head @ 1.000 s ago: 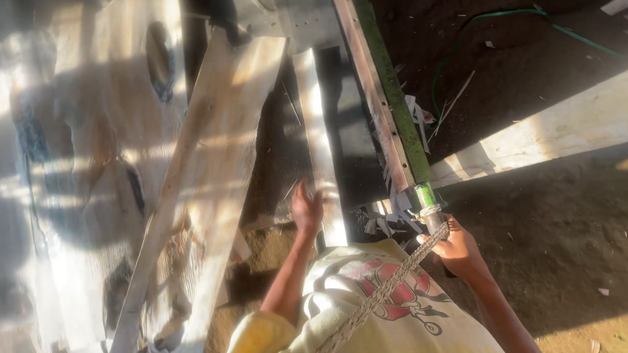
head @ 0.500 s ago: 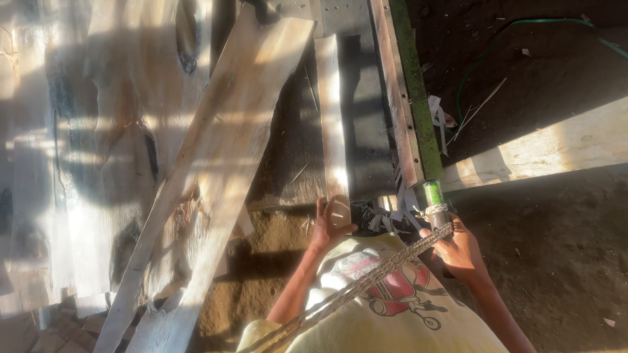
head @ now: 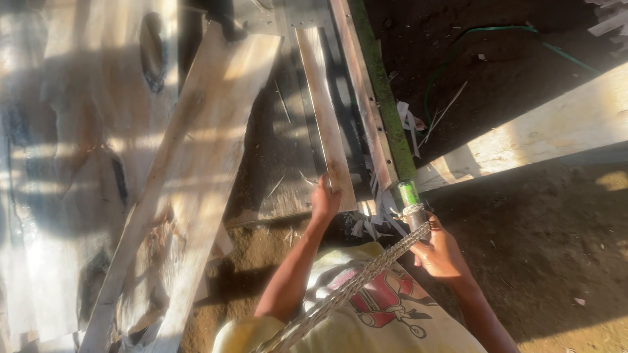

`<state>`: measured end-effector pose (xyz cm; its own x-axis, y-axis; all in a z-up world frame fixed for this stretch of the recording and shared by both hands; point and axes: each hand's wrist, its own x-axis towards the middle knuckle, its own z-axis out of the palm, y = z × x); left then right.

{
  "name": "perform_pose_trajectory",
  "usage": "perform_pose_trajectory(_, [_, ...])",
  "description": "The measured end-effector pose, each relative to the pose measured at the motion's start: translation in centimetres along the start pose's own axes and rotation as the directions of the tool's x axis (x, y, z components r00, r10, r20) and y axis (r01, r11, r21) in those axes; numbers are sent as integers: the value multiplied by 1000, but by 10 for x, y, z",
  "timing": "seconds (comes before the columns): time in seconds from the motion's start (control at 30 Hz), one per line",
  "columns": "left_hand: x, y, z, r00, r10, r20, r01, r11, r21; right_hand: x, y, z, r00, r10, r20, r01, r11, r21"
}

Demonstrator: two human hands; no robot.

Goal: Picking up thin wood veneer sheets and feeding them into a machine.

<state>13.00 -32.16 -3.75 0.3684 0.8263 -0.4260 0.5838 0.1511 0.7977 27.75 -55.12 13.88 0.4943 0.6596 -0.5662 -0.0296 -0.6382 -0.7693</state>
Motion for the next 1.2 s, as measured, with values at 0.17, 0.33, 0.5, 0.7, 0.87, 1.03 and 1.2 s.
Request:
perform_pose_trajectory(0.17, [52,0,32,993,85,-79,-79,994,71,4,3,7,999,27,-24,-27,1000,11])
perform_pose_trajectory(0.33, [74,8,52,982,132,-137,-125,990,61,27,48,7,979,-196,-52,182,963,-199])
perform_pose_trajectory(0.5, [88,35,46,1000,-12,-29,11,999,-41,26,43,9,873,-487,10,482,860,-167])
perform_pose_trajectory(0.7, [93,48,46,997,-30,-78,28,999,-30,21,16,17,995,102,8,-102,993,-66])
perform_pose_trajectory(0.87, [94,58,43,996,-67,-64,67,998,0,22,16,21,993,100,-55,-110,966,-233])
perform_pose_trajectory(1.03, [97,54,51,995,-42,-93,42,999,0,17,6,15,993,104,-48,-113,957,-267])
perform_pose_trajectory(1.2, [91,67,41,993,-81,-92,83,996,17,13,18,-4,999,-42,-20,32,932,-361])
